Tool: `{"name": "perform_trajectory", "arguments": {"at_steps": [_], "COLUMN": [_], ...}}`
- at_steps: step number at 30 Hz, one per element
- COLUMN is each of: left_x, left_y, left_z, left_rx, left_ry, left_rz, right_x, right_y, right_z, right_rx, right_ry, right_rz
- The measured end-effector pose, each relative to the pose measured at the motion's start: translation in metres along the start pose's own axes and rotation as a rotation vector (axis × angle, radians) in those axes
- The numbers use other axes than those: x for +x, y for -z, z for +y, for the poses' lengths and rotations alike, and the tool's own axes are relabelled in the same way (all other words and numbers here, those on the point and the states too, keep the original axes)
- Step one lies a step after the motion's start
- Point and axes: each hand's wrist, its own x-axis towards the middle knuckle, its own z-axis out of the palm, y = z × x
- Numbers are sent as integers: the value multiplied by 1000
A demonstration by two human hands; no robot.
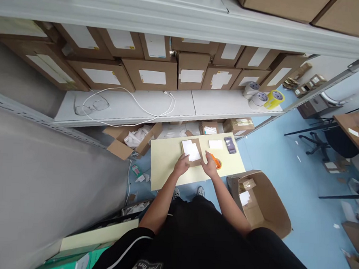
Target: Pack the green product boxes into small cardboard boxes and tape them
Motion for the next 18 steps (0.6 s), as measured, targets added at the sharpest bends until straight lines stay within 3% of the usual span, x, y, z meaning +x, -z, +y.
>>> {"name": "perform_trajectory", "arguments": {"at_steps": [4, 8, 13, 18], "left_x": [31, 56, 69, 68], "left_y": [-25, -53, -66, -64], "left_z": [19, 32, 34, 35], "left_rx": [181, 298, 322, 390], "left_ry": [32, 57, 43, 70], "left_rz": [-148, -243, -244, -235], "right_x": [12, 39, 106, 179], "right_y": [12, 34, 55, 48], "right_z": [23, 62, 115, 151], "right_rx": [-66, -48, 36, 16], "right_ry": [16, -58, -185, -431], "right_rz": [26, 53, 46, -85]}}
